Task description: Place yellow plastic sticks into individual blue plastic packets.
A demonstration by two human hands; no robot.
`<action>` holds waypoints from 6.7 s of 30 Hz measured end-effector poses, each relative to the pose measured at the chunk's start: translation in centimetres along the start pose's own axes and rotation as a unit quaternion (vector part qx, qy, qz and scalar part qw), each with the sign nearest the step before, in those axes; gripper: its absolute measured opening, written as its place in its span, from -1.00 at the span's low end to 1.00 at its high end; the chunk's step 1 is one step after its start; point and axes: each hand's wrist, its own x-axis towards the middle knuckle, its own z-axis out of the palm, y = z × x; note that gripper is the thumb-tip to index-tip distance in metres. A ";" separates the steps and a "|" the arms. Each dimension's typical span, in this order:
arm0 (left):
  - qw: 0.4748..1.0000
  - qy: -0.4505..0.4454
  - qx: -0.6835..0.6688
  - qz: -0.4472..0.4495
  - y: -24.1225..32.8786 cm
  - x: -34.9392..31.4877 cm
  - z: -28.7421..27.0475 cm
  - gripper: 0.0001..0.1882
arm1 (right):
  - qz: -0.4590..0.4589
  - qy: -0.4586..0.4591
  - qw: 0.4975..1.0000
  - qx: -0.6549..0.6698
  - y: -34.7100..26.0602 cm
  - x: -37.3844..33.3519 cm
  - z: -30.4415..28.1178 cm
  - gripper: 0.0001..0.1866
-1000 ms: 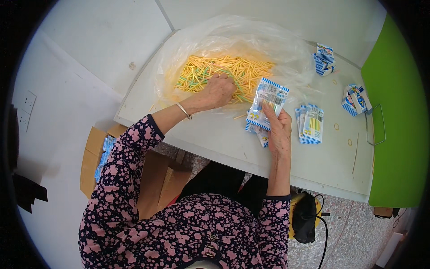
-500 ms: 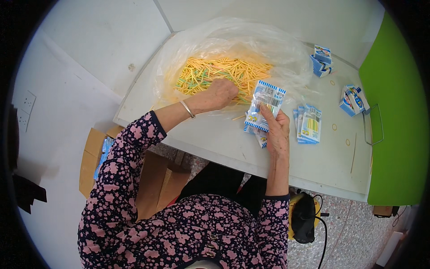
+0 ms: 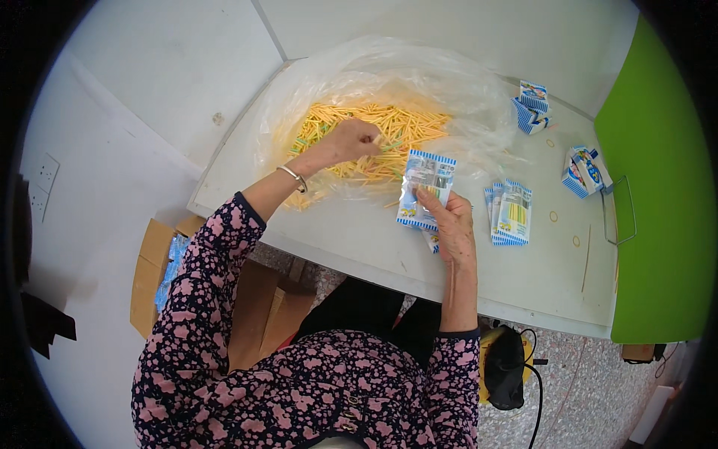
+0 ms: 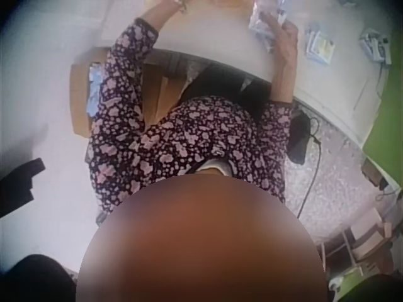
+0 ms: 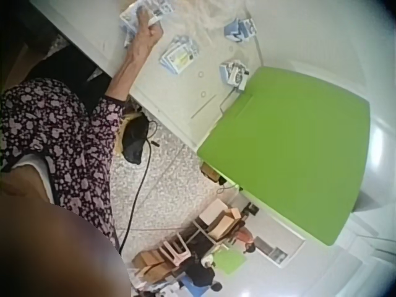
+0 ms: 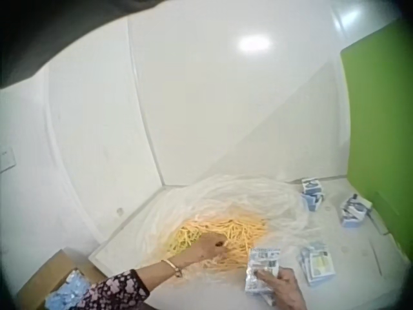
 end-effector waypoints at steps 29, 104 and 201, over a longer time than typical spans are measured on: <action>0.799 0.007 -0.580 -0.158 9.8 -2.7 -0.7 -0.84 | 0.029 -0.082 0.994 -0.061 0.0 -0.5 0.4 -0.76; 0.889 -0.032 -0.455 -0.046 8.9 -3.2 0.6 -0.65 | -0.023 -0.068 0.997 0.027 0.2 0.4 -0.5 -0.71; 0.971 -0.094 -0.212 0.056 4.8 -3.4 -1.7 -0.76 | -0.163 -0.040 0.913 -0.372 0.4 -1.5 1.3 -0.65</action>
